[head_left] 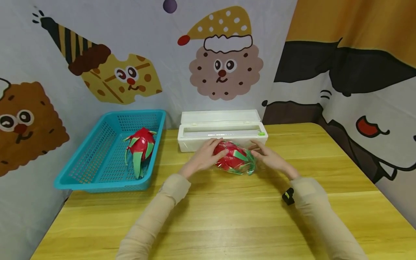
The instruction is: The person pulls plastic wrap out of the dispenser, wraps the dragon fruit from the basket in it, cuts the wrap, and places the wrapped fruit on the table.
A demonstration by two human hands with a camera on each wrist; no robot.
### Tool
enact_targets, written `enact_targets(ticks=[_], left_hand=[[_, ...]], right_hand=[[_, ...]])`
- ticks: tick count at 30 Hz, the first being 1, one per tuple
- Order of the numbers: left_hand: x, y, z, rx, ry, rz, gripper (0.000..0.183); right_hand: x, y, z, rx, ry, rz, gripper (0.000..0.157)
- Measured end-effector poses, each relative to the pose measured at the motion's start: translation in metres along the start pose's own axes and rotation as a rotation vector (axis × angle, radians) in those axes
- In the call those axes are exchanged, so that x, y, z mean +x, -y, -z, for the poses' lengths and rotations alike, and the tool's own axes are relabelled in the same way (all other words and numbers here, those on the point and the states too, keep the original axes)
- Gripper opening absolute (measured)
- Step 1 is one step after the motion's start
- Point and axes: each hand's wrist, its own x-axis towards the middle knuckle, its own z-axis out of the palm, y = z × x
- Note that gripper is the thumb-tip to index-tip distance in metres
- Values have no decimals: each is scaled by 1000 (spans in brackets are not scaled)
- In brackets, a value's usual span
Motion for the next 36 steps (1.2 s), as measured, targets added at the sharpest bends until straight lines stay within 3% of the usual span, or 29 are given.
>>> enact_targets(ticks=[3,7,9,11,14,19,27,36], left_hand=[[3,0,3,7,-6,3,59],[10,-3,8,46,-40,-13,54],[17,-8,12,72,-70,-43,48],[25,-14,15,97,-78,-71,44],[39,-24,18,138,-56,-116,38],[66,-40,19,221,47,-175,36],[100,-68,20,373,184,-255,33],[118,-96,1,537,324,-140,48]], right_hand=[[2,0,4,-59,-179,43,45],[8,-2,8,-198,-539,161,26],[11,-3,13,-247,-631,161,27],[15,-4,18,-280,-630,106,37],[20,-5,25,-308,-519,-20,57],[29,-9,26,-304,-409,-96,73],[34,-11,25,-340,-412,-57,63],[34,-11,27,-340,-444,-60,59]])
